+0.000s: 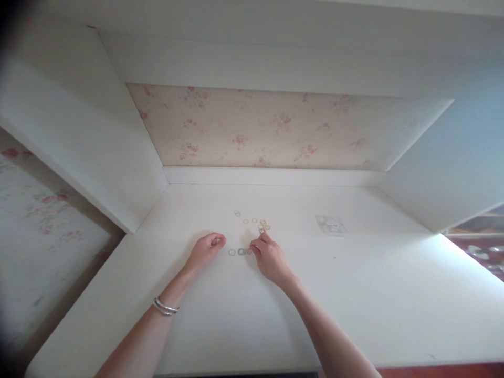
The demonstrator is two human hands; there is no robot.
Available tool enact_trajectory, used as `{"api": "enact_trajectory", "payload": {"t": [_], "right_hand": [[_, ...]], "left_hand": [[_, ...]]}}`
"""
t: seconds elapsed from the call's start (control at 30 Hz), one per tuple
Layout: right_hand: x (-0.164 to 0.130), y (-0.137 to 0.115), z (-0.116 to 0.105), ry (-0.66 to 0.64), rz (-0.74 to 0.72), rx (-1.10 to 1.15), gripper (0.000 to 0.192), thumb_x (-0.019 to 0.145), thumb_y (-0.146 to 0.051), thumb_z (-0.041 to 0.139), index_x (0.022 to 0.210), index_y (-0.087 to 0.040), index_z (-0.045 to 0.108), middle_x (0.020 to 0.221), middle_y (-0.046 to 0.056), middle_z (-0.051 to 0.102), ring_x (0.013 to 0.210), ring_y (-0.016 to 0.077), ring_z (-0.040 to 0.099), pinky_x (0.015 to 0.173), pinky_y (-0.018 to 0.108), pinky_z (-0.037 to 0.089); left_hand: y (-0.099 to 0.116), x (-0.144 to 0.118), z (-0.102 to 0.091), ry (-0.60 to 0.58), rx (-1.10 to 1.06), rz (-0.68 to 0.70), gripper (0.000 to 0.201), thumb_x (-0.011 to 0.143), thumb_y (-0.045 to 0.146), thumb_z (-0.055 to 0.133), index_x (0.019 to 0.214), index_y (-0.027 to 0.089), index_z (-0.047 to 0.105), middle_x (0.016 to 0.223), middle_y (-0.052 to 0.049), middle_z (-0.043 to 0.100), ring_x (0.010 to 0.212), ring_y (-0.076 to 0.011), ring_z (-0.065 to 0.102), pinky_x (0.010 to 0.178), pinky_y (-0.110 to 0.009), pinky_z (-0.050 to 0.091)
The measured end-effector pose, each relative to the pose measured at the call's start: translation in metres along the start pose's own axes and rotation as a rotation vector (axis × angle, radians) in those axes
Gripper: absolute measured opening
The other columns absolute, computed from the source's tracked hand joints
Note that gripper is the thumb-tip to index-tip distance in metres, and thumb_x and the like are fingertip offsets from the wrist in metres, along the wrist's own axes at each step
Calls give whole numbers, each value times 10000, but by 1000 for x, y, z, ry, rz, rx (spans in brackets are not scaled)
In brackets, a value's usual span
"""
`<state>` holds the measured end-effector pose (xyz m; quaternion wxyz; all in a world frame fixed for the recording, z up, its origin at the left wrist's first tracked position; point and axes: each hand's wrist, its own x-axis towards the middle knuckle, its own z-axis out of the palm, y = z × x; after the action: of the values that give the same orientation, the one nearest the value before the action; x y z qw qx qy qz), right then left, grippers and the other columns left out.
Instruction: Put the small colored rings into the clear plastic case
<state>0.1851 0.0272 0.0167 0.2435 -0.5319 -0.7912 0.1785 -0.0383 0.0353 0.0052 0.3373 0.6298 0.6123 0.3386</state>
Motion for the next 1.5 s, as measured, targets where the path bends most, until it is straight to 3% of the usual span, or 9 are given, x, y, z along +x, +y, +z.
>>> {"api": "enact_trajectory", "payload": {"t": [0.3, 0.5, 0.73, 0.97, 1.23, 1.5], "right_hand": [[-12, -1, 6, -27, -6, 38, 262, 919, -284, 418, 900, -246, 676, 862, 23, 563, 763, 136, 571, 711, 252, 423], [-13, 15, 6, 165, 85, 121, 262, 892, -348, 449, 864, -233, 682, 825, 15, 559, 701, 127, 549, 676, 250, 413], [-14, 38, 10, 285, 228, 81, 272, 870, -361, 449, 876, -220, 682, 837, 22, 560, 691, 134, 545, 662, 253, 412], [-8, 38, 11, 230, 253, -5, 297, 886, -350, 417, 1043, -249, 649, 992, 36, 551, 727, 124, 565, 700, 249, 423], [13, 43, 9, 196, 305, -106, 268, 863, -385, 489, 1038, -273, 659, 993, 25, 555, 712, 118, 563, 639, 243, 398], [18, 63, 6, 305, 273, -118, 307, 897, -289, 403, 1053, -241, 663, 986, 52, 548, 778, 140, 556, 696, 257, 410]], "left_hand": [[-1, -1, 1, 21, 16, 4, 317, 812, 435, 480, 885, 193, 671, 642, 19, 600, 586, -129, 538, 552, -225, 369], [-1, -1, 1, 10, 24, -8, 330, 806, 441, 476, 889, 187, 670, 629, 19, 589, 582, -133, 531, 549, -225, 356], [-1, 0, 2, 0, 18, -12, 319, 794, 437, 491, 878, 185, 668, 579, 35, 525, 542, -124, 478, 524, -227, 316], [2, -1, 2, -6, -17, -14, 313, 797, 429, 493, 887, 182, 665, 630, 18, 576, 570, -131, 498, 537, -230, 332], [3, 0, 2, -3, -32, -33, 289, 792, 413, 510, 873, 186, 668, 594, 30, 548, 542, -122, 474, 523, -226, 314], [6, -1, 2, 4, -38, -62, 296, 784, 429, 521, 875, 190, 669, 601, 32, 553, 530, -120, 466, 514, -226, 305]]}}
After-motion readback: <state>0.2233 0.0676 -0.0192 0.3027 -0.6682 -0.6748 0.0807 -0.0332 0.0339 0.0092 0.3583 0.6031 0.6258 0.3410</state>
